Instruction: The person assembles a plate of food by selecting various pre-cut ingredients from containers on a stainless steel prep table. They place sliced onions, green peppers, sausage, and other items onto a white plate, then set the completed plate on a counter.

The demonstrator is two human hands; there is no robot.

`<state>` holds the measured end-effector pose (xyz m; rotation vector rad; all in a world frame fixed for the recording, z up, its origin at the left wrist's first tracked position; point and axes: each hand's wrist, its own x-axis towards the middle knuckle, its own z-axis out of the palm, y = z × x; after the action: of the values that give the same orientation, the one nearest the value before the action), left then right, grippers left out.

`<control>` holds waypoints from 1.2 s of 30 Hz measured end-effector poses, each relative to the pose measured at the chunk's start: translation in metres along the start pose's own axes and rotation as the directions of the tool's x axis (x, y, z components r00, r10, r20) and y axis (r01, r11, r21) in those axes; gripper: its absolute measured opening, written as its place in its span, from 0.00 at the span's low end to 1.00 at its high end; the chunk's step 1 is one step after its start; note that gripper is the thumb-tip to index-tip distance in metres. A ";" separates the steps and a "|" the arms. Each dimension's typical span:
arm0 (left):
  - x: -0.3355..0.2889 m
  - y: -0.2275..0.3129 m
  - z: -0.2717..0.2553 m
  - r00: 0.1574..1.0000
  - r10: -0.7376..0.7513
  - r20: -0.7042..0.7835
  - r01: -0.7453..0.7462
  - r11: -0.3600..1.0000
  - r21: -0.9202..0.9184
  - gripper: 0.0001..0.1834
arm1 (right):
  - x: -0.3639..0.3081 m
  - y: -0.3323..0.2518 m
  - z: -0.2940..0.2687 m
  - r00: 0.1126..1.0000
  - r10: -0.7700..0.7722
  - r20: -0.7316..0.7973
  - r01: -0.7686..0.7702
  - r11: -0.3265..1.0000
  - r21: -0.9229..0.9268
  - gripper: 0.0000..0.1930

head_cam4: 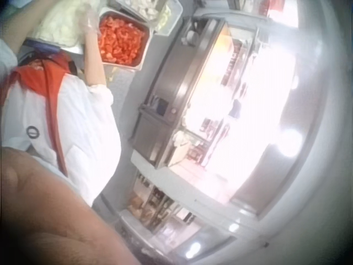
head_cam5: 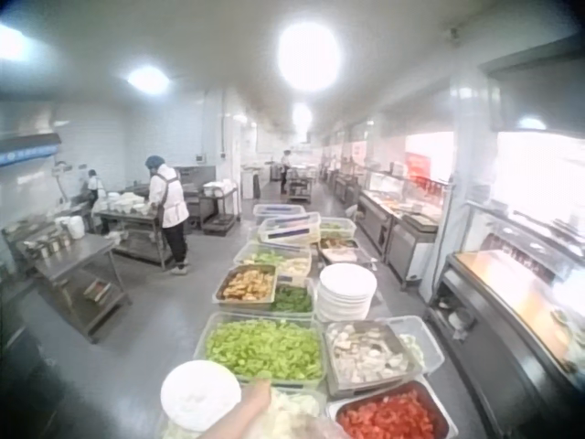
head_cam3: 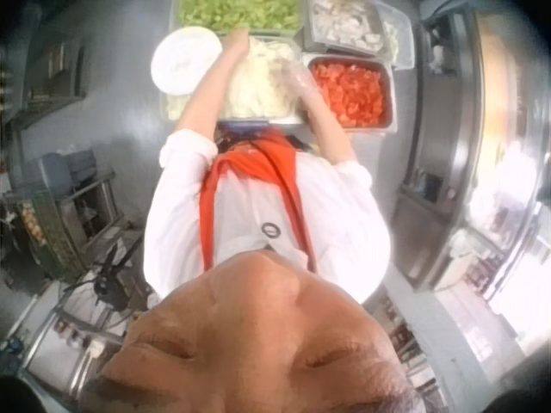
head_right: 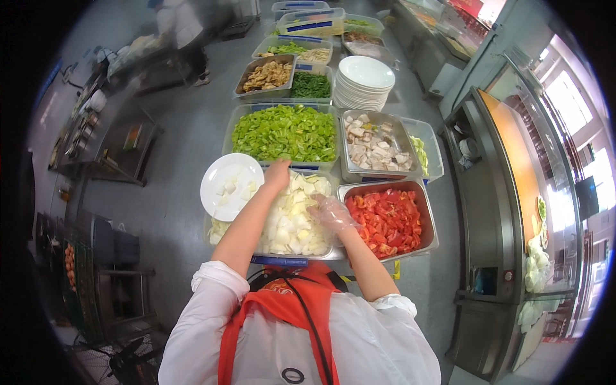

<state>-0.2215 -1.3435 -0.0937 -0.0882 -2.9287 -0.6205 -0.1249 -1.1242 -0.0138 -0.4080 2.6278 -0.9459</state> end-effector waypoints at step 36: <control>-0.071 0.098 -0.041 0.964 -0.137 0.229 0.259 0.267 -0.928 0.09 | 0.042 0.018 -0.027 0.837 0.545 -0.049 -0.221 0.418 0.881 0.08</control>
<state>-0.1379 -1.2731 -0.0287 0.1419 -2.1204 -2.4084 -0.1760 -1.1111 -0.0136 0.6635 1.9149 -2.0631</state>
